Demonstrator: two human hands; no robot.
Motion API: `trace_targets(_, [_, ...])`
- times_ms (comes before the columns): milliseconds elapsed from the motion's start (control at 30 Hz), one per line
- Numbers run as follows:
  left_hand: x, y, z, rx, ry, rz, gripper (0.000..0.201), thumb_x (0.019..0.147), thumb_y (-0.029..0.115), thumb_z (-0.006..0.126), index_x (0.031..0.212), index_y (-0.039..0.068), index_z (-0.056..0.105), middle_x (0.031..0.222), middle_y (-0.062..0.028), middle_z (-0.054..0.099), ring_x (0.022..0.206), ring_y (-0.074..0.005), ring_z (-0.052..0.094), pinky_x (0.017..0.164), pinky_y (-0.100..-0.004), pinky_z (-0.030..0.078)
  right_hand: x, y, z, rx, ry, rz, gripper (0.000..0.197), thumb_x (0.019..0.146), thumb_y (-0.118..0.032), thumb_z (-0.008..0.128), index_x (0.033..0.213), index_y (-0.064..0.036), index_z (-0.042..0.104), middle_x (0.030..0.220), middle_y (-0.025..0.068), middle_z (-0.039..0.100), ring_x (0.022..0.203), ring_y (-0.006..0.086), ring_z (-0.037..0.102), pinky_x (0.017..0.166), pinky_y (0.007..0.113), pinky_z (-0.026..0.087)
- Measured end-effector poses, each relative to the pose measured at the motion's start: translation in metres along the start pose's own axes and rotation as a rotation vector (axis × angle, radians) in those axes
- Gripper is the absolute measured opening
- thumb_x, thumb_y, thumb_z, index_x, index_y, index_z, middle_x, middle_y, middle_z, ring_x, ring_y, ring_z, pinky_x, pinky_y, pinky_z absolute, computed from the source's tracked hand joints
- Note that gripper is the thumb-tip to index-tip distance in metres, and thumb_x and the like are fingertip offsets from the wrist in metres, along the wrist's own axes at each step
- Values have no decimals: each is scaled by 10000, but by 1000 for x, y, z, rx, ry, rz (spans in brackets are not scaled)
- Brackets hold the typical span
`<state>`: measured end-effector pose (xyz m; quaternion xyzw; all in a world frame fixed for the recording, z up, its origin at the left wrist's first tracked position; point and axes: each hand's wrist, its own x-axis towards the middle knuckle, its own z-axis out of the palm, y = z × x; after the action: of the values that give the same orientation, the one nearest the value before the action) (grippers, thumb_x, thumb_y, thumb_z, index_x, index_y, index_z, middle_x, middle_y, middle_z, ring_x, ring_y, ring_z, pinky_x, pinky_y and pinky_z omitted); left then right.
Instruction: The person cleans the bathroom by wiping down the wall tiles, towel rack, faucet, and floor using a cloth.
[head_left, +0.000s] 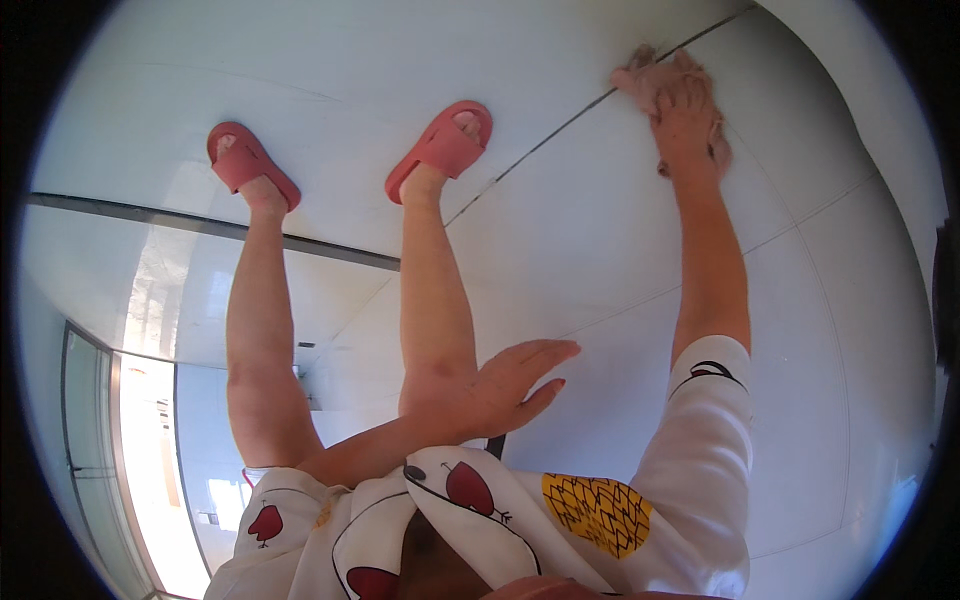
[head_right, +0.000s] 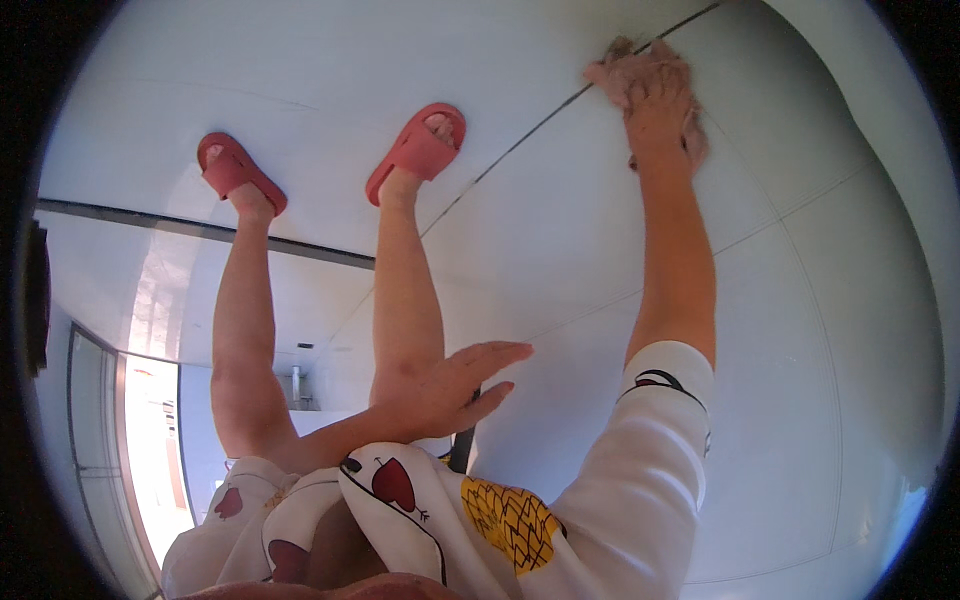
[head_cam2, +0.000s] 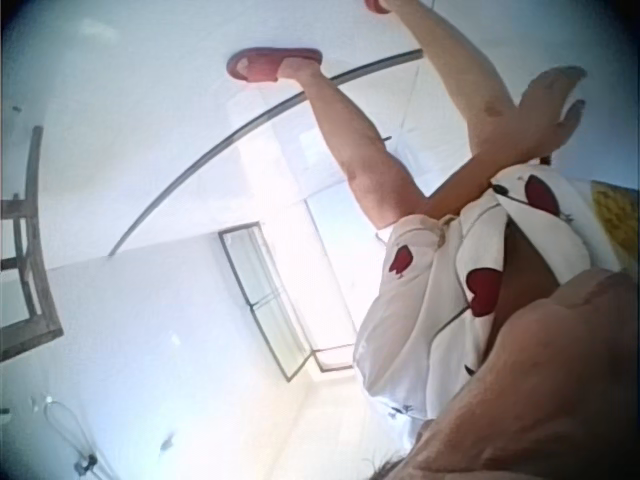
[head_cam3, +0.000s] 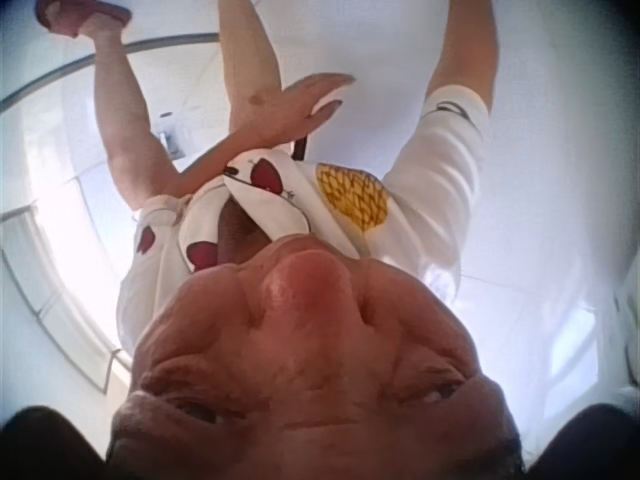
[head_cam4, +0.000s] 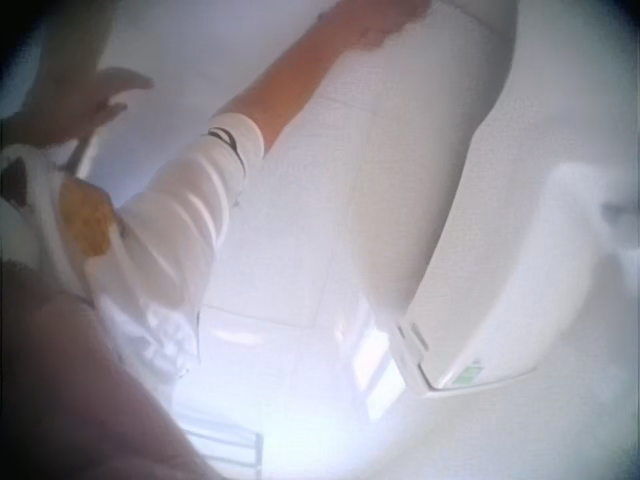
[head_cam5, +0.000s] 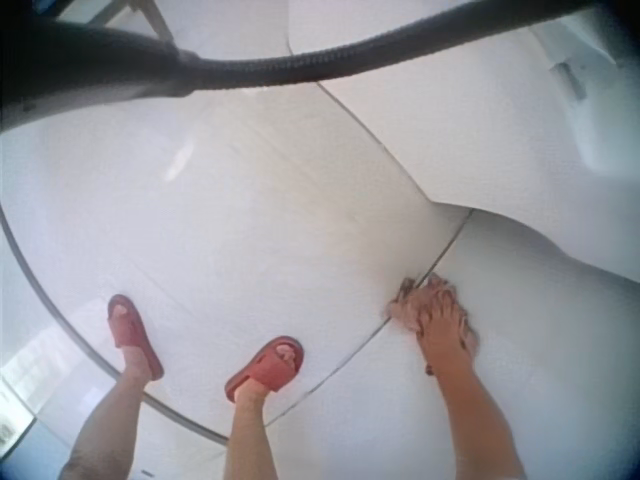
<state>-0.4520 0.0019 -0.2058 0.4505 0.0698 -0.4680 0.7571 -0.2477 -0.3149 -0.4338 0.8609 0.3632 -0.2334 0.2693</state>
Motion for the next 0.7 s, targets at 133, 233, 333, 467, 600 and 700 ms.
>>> trace_targets(133, [-30, 17, -38, 101, 104, -167, 411, 907, 128, 513, 1300, 42, 429, 1285, -150, 486, 1179, -322, 454, 980, -382, 386, 7, -112, -7, 11, -425, -52, 424, 875, -304, 483, 1258, -122, 512, 1435, 125, 338, 1349, 365, 190, 1026, 562, 181])
trace_targets(233, [-37, 9, -55, 75, 106, -103, 404, 891, 93, 519, 1286, 41, 448, 1240, -151, 527, 1156, -328, 479, 957, -375, 400, -50, -152, 7, -2, -595, -64, 442, 900, -283, 425, 1315, -137, 473, 1464, 141, 294, 1355, 380, 176, 1019, 574, 165])
trace_targets(333, [-71, 30, -95, 338, 298, -88, 352, 846, 44, 542, 1195, 4, 512, 1173, -180, 558, 1081, -350, 532, 905, -399, 433, -68, -247, -10, 88, -467, -144, 386, 872, -252, 457, 1212, -102, 560, 1402, 159, 370, 1327, 378, 225, 977, 525, 258])
trace_targets(467, [-77, -8, -109, 390, 352, -20, 343, 844, 53, 548, 1181, -6, 519, 1157, -183, 566, 1055, -349, 547, 885, -397, 443, -141, -332, -34, 136, -794, -238, 439, 876, -258, 458, 1289, -113, 495, 1404, 153, 374, 1317, 344, 274, 991, 499, 264])
trace_targets(600, [-86, -31, -120, 496, 239, -48, 349, 840, 60, 552, 1180, -12, 516, 1120, -192, 573, 1029, -359, 548, 874, -401, 444, -184, -423, -56, 339, -851, -232, 456, 872, -255, 469, 1299, -97, 486, 1393, 135, 386, 1301, 327, 294, 988, 474, 273])
trace_targets(700, [-92, -46, -133, 560, 217, -90, 335, 832, 67, 559, 1156, -11, 523, 1100, -191, 576, 997, -374, 545, 851, -416, 445, -209, -448, -68, 466, -883, -196, 469, 869, -254, 477, 1306, -85, 480, 1385, 122, 396, 1290, 313, 309, 986, 455, 280])
